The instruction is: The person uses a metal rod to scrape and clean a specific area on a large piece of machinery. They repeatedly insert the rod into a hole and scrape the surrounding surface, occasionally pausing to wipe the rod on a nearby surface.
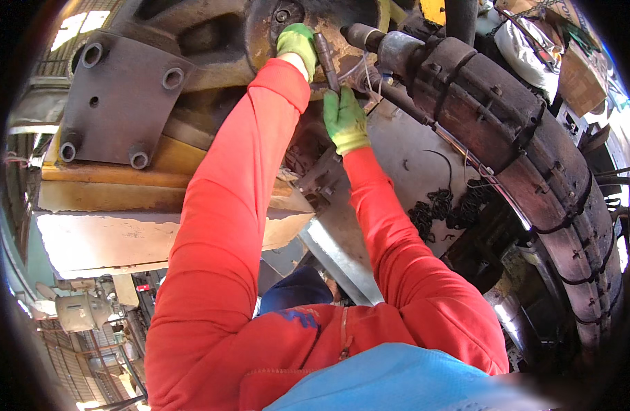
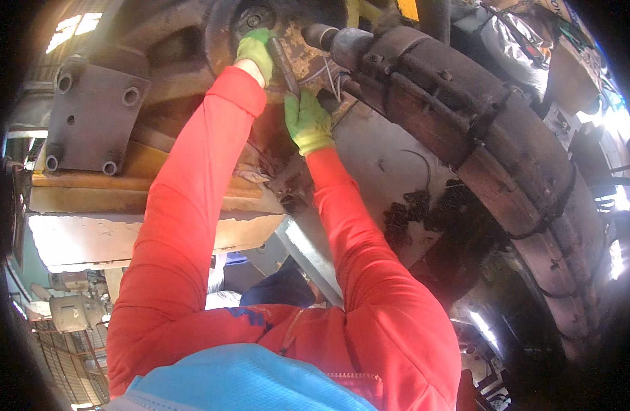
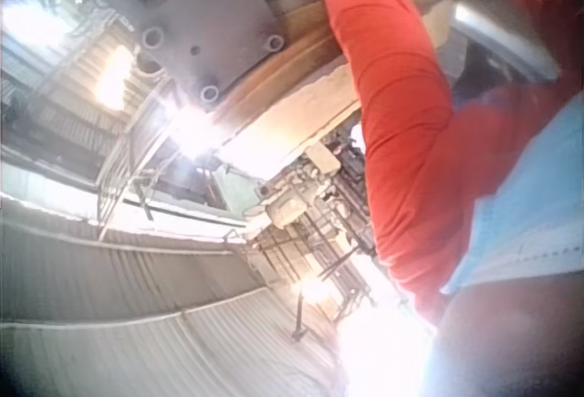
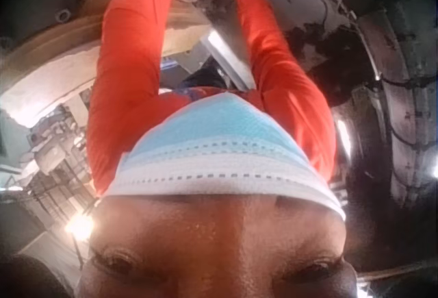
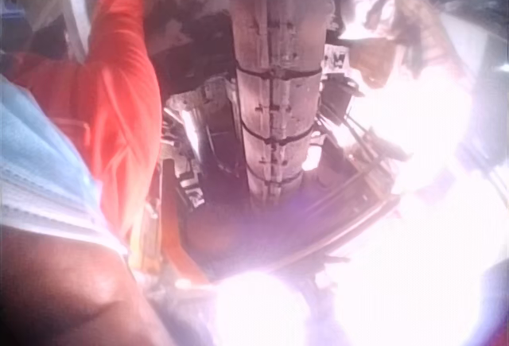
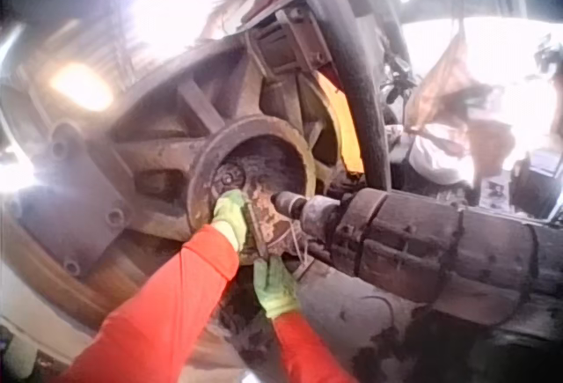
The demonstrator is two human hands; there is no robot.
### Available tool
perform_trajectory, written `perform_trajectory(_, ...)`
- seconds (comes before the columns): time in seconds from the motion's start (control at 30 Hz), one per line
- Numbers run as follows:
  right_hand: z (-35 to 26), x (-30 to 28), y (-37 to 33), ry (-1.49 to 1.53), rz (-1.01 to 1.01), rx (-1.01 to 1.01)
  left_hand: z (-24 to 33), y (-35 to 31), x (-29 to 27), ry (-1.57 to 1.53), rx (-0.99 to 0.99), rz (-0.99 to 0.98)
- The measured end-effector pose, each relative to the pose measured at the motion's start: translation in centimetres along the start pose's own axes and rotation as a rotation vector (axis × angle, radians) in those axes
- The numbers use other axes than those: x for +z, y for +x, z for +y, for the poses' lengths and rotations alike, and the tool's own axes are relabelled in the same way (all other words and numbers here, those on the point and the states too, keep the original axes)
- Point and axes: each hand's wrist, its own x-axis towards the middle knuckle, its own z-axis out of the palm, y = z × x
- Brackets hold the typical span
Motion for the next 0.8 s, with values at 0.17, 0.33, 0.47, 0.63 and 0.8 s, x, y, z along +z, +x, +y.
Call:
perform_trajectory(0.17,-0.4,-0.2,-0.3,0.012,0.056,0.0,-1.5,0.4,3.6,-0.08,-0.004,0.047)
perform_trajectory(0.33,-1.0,0.0,-0.9,-0.014,-0.005,-0.045,-4.6,2.0,10.4,-1.141,-0.337,0.083)
perform_trajectory(0.47,-1.4,0.5,-1.3,0.02,-0.004,-0.029,-6.8,2.7,14.1,-1.342,-0.26,0.044)
perform_trajectory(0.63,-1.5,0.7,-1.4,0.061,0.007,0.01,-7.8,4.2,16.3,-1.018,-0.078,0.14)
perform_trajectory(0.8,-1.7,0.6,-1.3,0.103,0.03,0.012,-8.1,4.2,17.9,-1.153,-0.053,0.21)
